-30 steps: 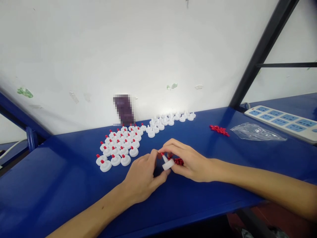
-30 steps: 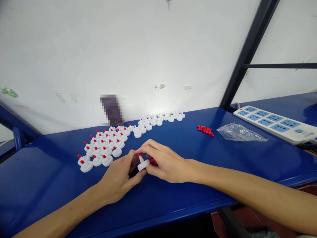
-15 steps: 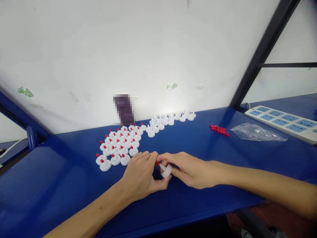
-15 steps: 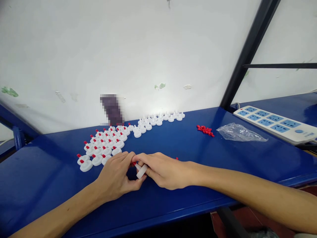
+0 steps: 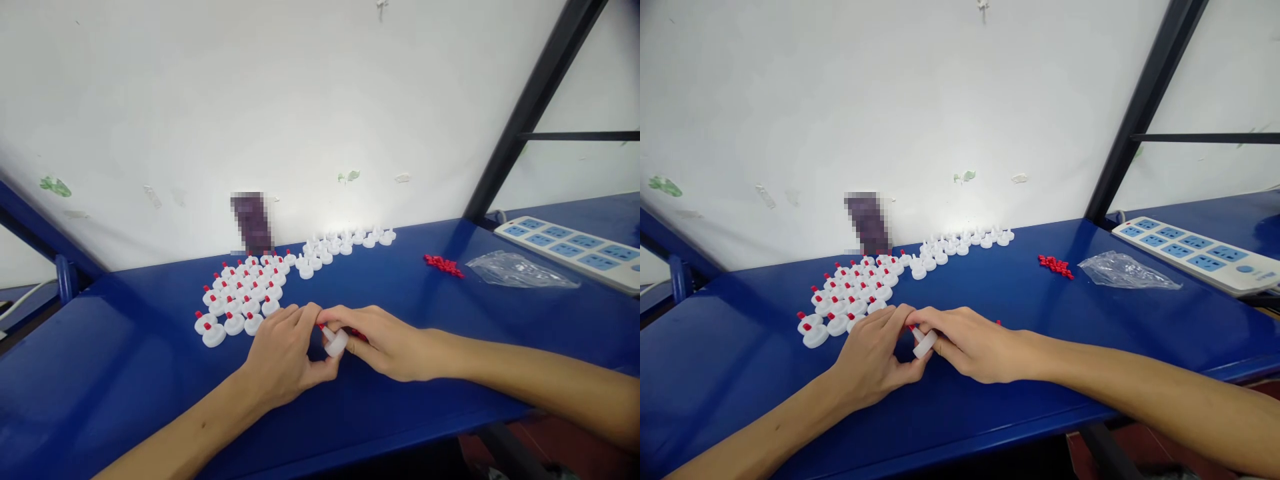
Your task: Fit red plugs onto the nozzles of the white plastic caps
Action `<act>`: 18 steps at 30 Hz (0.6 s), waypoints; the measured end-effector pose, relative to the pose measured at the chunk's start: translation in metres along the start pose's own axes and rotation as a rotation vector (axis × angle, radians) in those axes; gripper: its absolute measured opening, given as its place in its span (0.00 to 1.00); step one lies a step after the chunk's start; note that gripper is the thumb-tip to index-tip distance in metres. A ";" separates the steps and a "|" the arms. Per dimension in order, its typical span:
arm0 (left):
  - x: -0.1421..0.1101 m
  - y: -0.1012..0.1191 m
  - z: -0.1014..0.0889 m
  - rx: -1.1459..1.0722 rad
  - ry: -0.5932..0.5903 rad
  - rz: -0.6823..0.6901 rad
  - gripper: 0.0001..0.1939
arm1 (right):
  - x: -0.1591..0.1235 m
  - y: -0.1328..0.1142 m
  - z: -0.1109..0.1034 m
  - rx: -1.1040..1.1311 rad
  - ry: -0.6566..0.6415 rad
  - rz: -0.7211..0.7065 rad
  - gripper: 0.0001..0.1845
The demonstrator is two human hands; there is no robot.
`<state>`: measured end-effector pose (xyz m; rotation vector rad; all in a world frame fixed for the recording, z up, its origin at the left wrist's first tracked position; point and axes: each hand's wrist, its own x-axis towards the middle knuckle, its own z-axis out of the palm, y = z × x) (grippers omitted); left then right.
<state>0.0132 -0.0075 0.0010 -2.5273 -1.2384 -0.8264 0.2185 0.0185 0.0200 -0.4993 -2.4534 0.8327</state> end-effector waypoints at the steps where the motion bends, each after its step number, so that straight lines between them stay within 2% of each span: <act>1: 0.000 -0.001 0.000 -0.053 0.008 -0.002 0.13 | 0.000 0.002 0.001 -0.014 0.031 0.002 0.14; 3: 0.000 -0.003 -0.001 -0.150 0.025 0.032 0.24 | 0.001 0.005 0.002 0.000 0.071 0.007 0.12; 5: -0.001 -0.007 -0.003 -0.201 0.020 0.101 0.28 | 0.000 0.006 0.001 0.032 0.096 0.012 0.11; 7: -0.001 -0.012 -0.006 -0.216 0.004 0.156 0.26 | -0.001 0.005 0.000 0.050 0.103 0.024 0.12; 9: -0.002 -0.016 -0.008 -0.205 0.025 0.183 0.23 | -0.002 0.004 -0.002 0.083 0.093 0.052 0.19; 12: -0.003 -0.020 -0.011 -0.184 0.115 0.231 0.21 | -0.003 0.003 -0.002 0.193 0.062 0.086 0.30; 14: -0.003 -0.021 -0.011 -0.171 0.198 0.272 0.20 | -0.002 0.005 -0.003 0.256 0.061 0.084 0.34; 16: -0.001 -0.023 -0.009 -0.128 0.239 0.267 0.15 | -0.001 0.012 -0.006 0.253 0.105 0.101 0.33; 18: 0.000 -0.027 -0.006 -0.067 0.170 0.242 0.11 | 0.001 0.026 -0.014 0.159 0.214 0.166 0.28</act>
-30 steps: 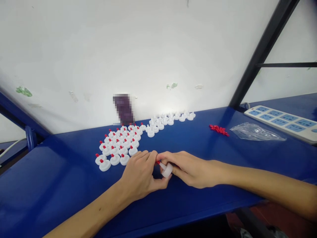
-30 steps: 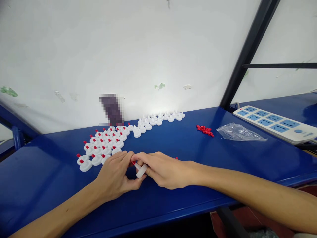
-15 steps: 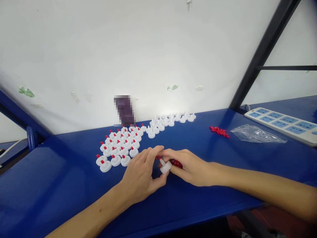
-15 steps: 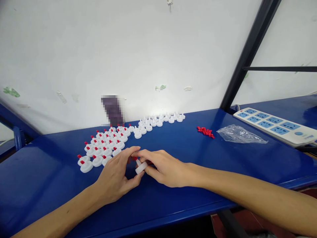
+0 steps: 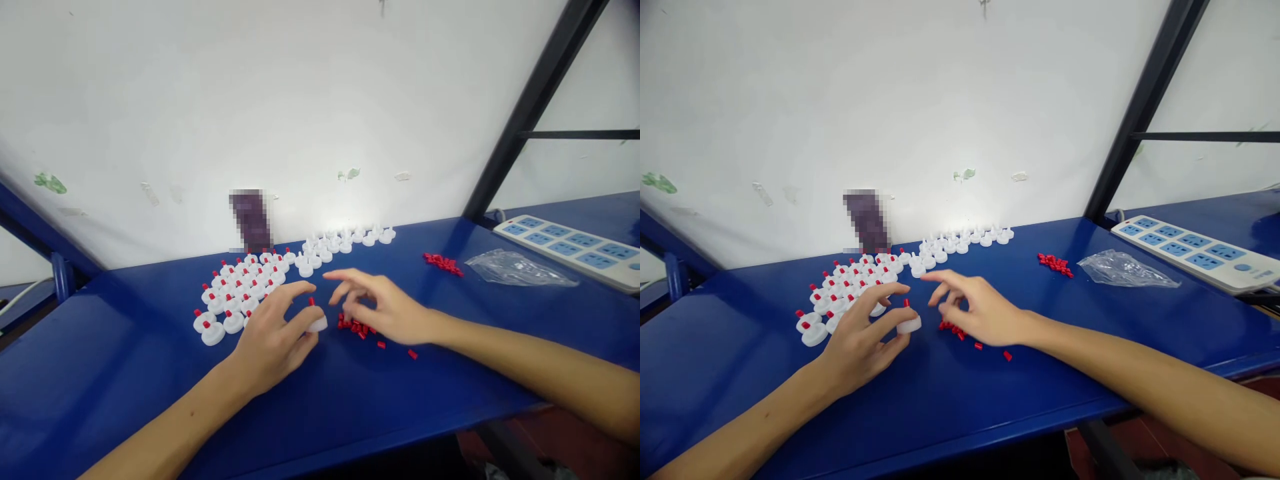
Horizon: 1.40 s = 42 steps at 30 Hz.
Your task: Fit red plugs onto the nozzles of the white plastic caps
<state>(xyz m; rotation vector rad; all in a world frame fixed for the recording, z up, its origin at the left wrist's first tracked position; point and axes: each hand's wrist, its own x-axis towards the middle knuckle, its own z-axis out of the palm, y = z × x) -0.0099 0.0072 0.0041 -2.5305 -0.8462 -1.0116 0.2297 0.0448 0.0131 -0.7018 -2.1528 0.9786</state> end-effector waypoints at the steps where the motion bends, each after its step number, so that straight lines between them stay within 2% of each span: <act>1: -0.001 -0.003 0.002 0.016 -0.074 -0.019 0.09 | 0.004 0.008 -0.006 -0.073 0.093 0.030 0.26; 3: -0.002 -0.007 0.004 0.011 -0.222 -0.055 0.08 | 0.011 0.027 -0.021 -0.247 0.239 0.070 0.23; 5: -0.004 -0.011 0.005 -0.004 -0.305 -0.089 0.10 | 0.017 0.048 -0.036 -0.410 0.270 0.113 0.23; 7: -0.005 -0.012 0.005 -0.012 -0.324 -0.089 0.13 | 0.021 0.065 -0.047 -0.562 0.225 0.158 0.24; 11: -0.005 -0.010 0.004 -0.017 -0.338 -0.054 0.15 | 0.024 0.081 -0.055 -0.639 0.094 0.134 0.25; 15: -0.003 -0.007 0.006 0.014 -0.351 -0.052 0.13 | 0.027 0.085 -0.053 -0.713 -0.088 0.165 0.29; 18: -0.001 -0.007 0.008 0.082 -0.359 -0.068 0.15 | 0.030 0.086 -0.052 -0.748 -0.113 0.183 0.29; 21: -0.001 -0.008 0.009 0.153 -0.391 -0.096 0.17 | 0.031 0.083 -0.052 -0.761 -0.056 0.110 0.27; 24: -0.002 -0.008 0.008 0.185 -0.408 -0.133 0.20 | 0.032 0.078 -0.052 -0.753 0.109 0.042 0.22; 26: -0.004 -0.007 0.007 0.192 -0.413 -0.159 0.23 | 0.033 0.075 -0.053 -0.738 0.232 0.063 0.20; 28: -0.006 -0.006 0.006 0.190 -0.424 -0.188 0.25 | 0.033 0.074 -0.055 -0.723 0.294 0.111 0.19; 35: -0.008 -0.003 0.008 0.214 -0.504 -0.236 0.30 | 0.030 0.076 -0.057 -0.690 0.264 0.186 0.15; 39: -0.006 0.003 0.007 0.317 -0.433 -0.228 0.26 | 0.030 0.070 -0.053 -0.692 0.248 0.186 0.12; 42: -0.002 0.008 0.002 0.302 -0.354 -0.196 0.21 | 0.029 0.064 -0.051 -0.698 0.237 0.185 0.09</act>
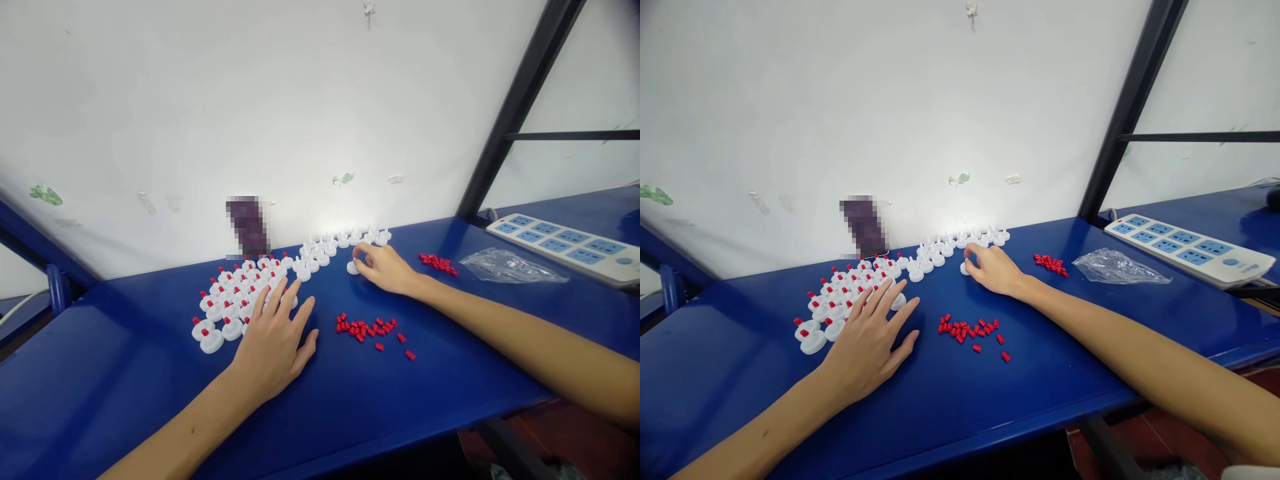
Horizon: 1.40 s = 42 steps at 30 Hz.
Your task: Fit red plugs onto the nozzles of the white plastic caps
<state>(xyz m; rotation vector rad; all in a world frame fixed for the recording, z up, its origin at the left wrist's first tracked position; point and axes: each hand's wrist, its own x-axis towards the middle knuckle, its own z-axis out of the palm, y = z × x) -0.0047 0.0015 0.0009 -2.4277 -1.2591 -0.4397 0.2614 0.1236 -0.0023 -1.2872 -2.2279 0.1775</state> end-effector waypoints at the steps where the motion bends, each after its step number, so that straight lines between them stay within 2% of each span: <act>1: 0.001 0.001 -0.002 -0.026 0.031 0.020 0.19 | -0.001 -0.002 -0.001 -0.001 -0.007 -0.005 0.08; 6: 0.002 0.008 -0.009 -0.280 0.127 0.095 0.11 | -0.004 -0.002 -0.003 0.006 -0.053 -0.033 0.07; 11: -0.001 0.010 -0.005 -0.501 0.153 -0.061 0.09 | -0.007 -0.006 -0.006 0.052 -0.029 -0.039 0.04; 13: -0.002 0.009 -0.003 -0.542 0.122 -0.106 0.10 | -0.012 -0.017 -0.008 0.123 -0.030 -0.098 0.05; 17: -0.002 0.008 -0.001 -0.553 -0.006 -0.152 0.19 | -0.032 -0.051 -0.009 0.351 -0.061 -0.342 0.04; 19: -0.001 0.008 -0.003 -0.567 -0.078 -0.133 0.21 | -0.042 -0.066 -0.009 0.404 -0.089 -0.456 0.04; 22: 0.001 0.008 -0.005 -0.594 -0.152 -0.032 0.13 | -0.048 -0.075 -0.011 0.401 -0.129 -0.523 0.05; 24: 0.002 0.009 -0.007 -0.580 -0.176 -0.008 0.10 | -0.045 -0.071 -0.014 0.386 -0.193 -0.492 0.07; 26: 0.001 0.009 -0.007 -0.562 -0.181 -0.041 0.11 | -0.039 -0.062 -0.018 0.357 -0.276 -0.459 0.12; 32: 0.001 0.007 -0.010 -0.663 -0.298 -0.096 0.12 | -0.025 -0.043 -0.020 0.275 -0.435 -0.450 0.12; 38: 0.003 0.007 -0.019 -0.771 -0.324 -0.100 0.11 | -0.025 -0.045 -0.016 0.134 -0.397 -0.506 0.11; 42: 0.003 0.007 -0.021 -0.784 -0.326 -0.094 0.10 | -0.024 -0.041 -0.014 0.073 -0.373 -0.486 0.08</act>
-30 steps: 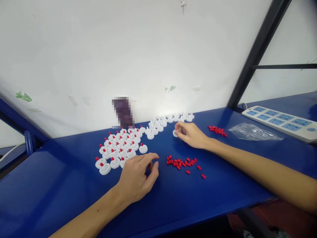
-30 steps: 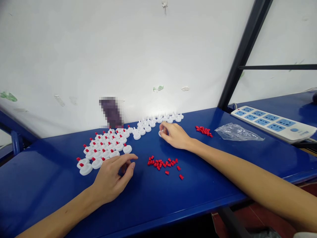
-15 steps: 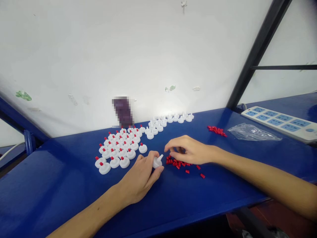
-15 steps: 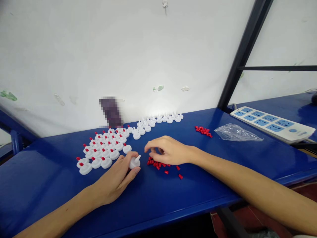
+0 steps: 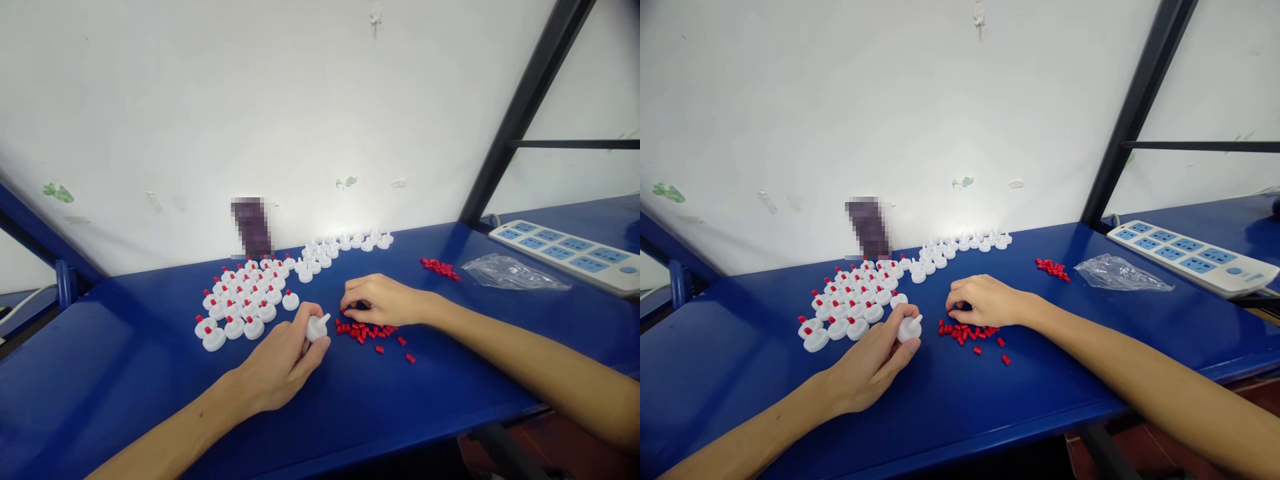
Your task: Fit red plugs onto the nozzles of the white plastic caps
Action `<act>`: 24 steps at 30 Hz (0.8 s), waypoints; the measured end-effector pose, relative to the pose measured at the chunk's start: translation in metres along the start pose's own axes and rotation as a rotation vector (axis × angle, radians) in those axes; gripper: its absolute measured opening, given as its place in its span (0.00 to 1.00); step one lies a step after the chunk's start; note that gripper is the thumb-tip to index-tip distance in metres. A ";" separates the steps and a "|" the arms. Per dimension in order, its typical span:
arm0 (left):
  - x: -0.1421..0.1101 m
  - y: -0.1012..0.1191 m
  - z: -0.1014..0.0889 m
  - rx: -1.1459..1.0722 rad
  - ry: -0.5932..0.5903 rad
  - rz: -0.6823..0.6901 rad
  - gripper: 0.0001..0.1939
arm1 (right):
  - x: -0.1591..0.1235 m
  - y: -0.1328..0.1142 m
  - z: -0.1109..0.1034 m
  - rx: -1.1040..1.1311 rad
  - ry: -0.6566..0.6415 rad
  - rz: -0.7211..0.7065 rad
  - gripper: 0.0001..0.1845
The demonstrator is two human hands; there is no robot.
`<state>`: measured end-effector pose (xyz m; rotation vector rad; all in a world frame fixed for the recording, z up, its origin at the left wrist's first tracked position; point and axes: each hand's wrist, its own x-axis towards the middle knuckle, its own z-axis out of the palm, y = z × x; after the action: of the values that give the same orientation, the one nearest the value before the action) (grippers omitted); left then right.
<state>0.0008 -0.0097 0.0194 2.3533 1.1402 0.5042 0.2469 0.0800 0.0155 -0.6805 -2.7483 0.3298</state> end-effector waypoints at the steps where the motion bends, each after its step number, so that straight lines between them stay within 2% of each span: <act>1: 0.000 0.000 0.000 0.009 -0.003 0.007 0.10 | 0.000 0.001 0.000 0.002 0.017 0.019 0.07; 4: -0.001 0.001 0.000 0.048 0.002 0.042 0.08 | 0.000 -0.001 0.001 0.065 0.107 0.105 0.05; 7: -0.003 0.001 0.000 0.059 0.006 0.054 0.09 | 0.001 -0.017 0.001 0.250 0.226 0.155 0.03; 11: -0.001 -0.003 0.001 0.062 0.038 0.067 0.10 | -0.001 -0.049 0.002 0.477 0.432 0.049 0.03; 16: 0.002 -0.006 0.006 0.114 0.192 0.144 0.07 | -0.004 -0.067 0.007 0.534 0.581 -0.032 0.06; 20: 0.002 -0.005 0.009 0.179 0.277 0.229 0.06 | -0.006 -0.065 0.007 0.507 0.579 -0.029 0.09; 24: 0.000 -0.007 0.009 0.132 0.279 0.287 0.07 | -0.005 -0.066 0.007 0.498 0.531 0.016 0.04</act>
<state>0.0011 -0.0078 0.0084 2.6407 0.9780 0.9065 0.2209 0.0193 0.0268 -0.5531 -2.0462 0.6934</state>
